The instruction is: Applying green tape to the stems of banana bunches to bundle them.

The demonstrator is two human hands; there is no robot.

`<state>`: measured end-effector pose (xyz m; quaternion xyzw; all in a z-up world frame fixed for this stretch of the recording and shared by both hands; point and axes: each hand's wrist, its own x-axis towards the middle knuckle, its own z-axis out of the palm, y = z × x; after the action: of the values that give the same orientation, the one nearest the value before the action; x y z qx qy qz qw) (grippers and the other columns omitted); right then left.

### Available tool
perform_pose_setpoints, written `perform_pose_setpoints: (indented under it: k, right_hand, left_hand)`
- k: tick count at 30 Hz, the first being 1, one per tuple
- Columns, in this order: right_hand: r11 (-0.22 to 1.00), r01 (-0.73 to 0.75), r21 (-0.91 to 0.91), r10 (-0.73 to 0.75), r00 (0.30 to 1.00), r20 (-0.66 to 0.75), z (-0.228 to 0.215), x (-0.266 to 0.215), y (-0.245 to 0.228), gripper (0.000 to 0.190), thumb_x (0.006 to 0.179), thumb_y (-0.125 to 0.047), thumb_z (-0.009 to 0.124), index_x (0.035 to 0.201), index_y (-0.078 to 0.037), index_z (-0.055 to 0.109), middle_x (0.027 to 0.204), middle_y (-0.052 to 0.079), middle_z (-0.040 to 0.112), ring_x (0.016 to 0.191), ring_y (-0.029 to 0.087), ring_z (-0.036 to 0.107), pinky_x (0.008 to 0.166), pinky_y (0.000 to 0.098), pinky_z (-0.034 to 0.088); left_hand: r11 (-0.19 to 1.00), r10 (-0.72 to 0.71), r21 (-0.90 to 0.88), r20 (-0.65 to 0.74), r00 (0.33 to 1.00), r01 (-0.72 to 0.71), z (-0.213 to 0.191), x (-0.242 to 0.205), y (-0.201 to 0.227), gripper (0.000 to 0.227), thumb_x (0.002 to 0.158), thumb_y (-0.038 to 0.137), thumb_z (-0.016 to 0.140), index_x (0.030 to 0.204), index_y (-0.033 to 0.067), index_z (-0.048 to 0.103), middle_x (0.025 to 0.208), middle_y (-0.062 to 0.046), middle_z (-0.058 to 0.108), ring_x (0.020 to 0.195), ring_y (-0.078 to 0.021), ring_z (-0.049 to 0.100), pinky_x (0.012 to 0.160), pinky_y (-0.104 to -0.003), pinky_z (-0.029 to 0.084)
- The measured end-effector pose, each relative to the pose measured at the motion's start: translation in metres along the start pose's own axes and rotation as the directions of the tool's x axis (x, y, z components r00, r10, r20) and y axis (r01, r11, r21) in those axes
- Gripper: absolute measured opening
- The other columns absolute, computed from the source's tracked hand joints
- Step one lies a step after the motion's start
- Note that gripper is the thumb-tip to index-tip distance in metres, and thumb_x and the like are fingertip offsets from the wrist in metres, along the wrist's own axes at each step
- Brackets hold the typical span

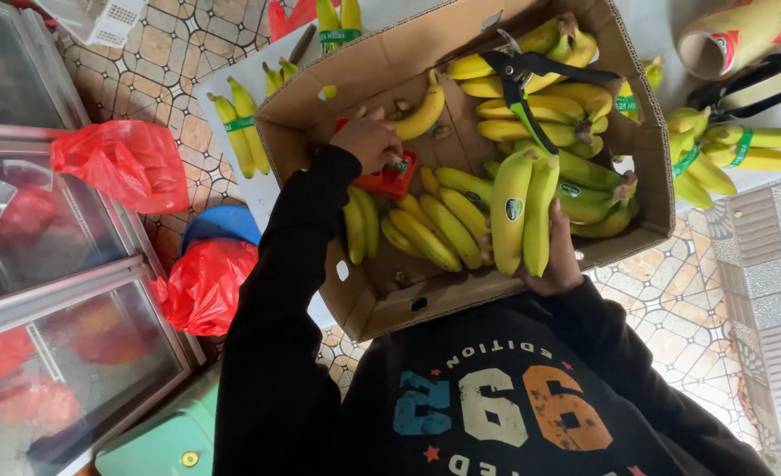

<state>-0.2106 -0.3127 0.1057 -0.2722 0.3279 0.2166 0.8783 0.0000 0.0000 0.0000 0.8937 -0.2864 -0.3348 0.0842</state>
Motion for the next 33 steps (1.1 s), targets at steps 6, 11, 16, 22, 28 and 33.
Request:
perform_pose_setpoints:
  k: [6, 11, 16, 22, 28, 33]
  right_hand:
    - [0.995, 0.055, 0.086, -0.067, 0.988, 0.138, -0.003, 0.013, 0.002, 0.083, 0.091, -0.071, 0.051, 0.128, 0.003, 0.059, 0.113, 0.031, 0.068, 0.093, 0.049, 0.072, 0.078, 0.063, 0.063]
    - [0.978, 0.048, 0.203, -0.075, 0.989, 0.13, 0.001, 0.026, -0.006, 0.084, 0.081, -0.07, 0.058, 0.131, -0.003, 0.059, 0.123, 0.032, 0.066, 0.088, 0.051, 0.07, 0.073, 0.0658, 0.061]
    - [0.986, 0.071, 0.153, -0.081, 0.995, 0.061, 0.041, 0.024, -0.016, 0.071, 0.096, -0.064, 0.046, 0.125, -0.002, 0.06, 0.116, 0.027, 0.071, 0.08, 0.047, 0.073, 0.067, 0.0613, 0.063]
    - [0.986, 0.054, 0.157, -0.051, 0.998, -0.021, 0.046, 0.057, -0.009, 0.076, 0.091, -0.068, 0.05, 0.127, -0.001, 0.06, 0.118, 0.025, 0.071, 0.085, 0.045, 0.074, 0.068, 0.064, 0.064]
    - [0.999, 0.044, 0.032, -0.042, 0.997, -0.058, 0.051, 0.09, 0.012, 0.073, 0.093, -0.067, 0.043, 0.128, -0.005, 0.058, 0.12, 0.021, 0.069, 0.089, 0.037, 0.073, 0.068, 0.052, 0.066]
    - [1.0, -0.03, 0.007, 0.031, 0.99, -0.136, 0.044, 0.115, 0.033, 0.073, 0.094, -0.066, 0.045, 0.119, 0.0, 0.059, 0.109, 0.023, 0.07, 0.084, 0.038, 0.072, 0.065, 0.0481, 0.066]
  left_hand:
    - [0.994, 0.107, -0.009, -0.132, 0.986, -0.109, 0.024, 0.004, -0.006, 0.036, 0.106, 0.052, 0.058, 0.117, 0.0213, 0.072, 0.148, -0.009, 0.059, 0.151, -0.0346, 0.033, 0.126, -0.053, 0.001]
    - [0.979, 0.177, -0.06, -0.223, 0.959, -0.194, 0.023, -0.001, -0.009, 0.024, 0.103, 0.048, 0.064, 0.098, 0.0251, 0.069, 0.118, -0.003, 0.065, 0.134, -0.0333, 0.044, 0.121, -0.057, 0.014]
    - [0.94, 0.263, -0.124, -0.324, 0.909, -0.316, -0.002, -0.013, -0.001, 0.02, 0.098, 0.042, 0.07, 0.087, 0.0252, 0.068, 0.084, 0.004, 0.051, 0.098, -0.0227, 0.042, 0.1, -0.05, 0.033]
    - [0.928, 0.284, -0.144, -0.321, 0.904, -0.343, -0.004, -0.015, 0.003, 0.022, 0.101, 0.041, 0.067, 0.084, 0.0262, 0.065, 0.086, 0.005, 0.049, 0.096, -0.0199, 0.038, 0.094, -0.044, 0.032]
    - [0.905, 0.29, -0.172, -0.419, 0.86, -0.389, -0.022, -0.03, 0.029, 0.028, 0.1, 0.045, 0.068, 0.087, 0.0207, 0.066, 0.09, 0.007, 0.055, 0.093, -0.018, 0.036, 0.088, -0.038, 0.031]
    - [0.876, 0.341, -0.126, -0.52, 0.783, -0.465, -0.031, -0.031, 0.059, 0.024, 0.1, 0.04, 0.07, 0.085, 0.022, 0.063, 0.091, 0.012, 0.055, 0.091, -0.0142, 0.036, 0.084, -0.034, 0.03]
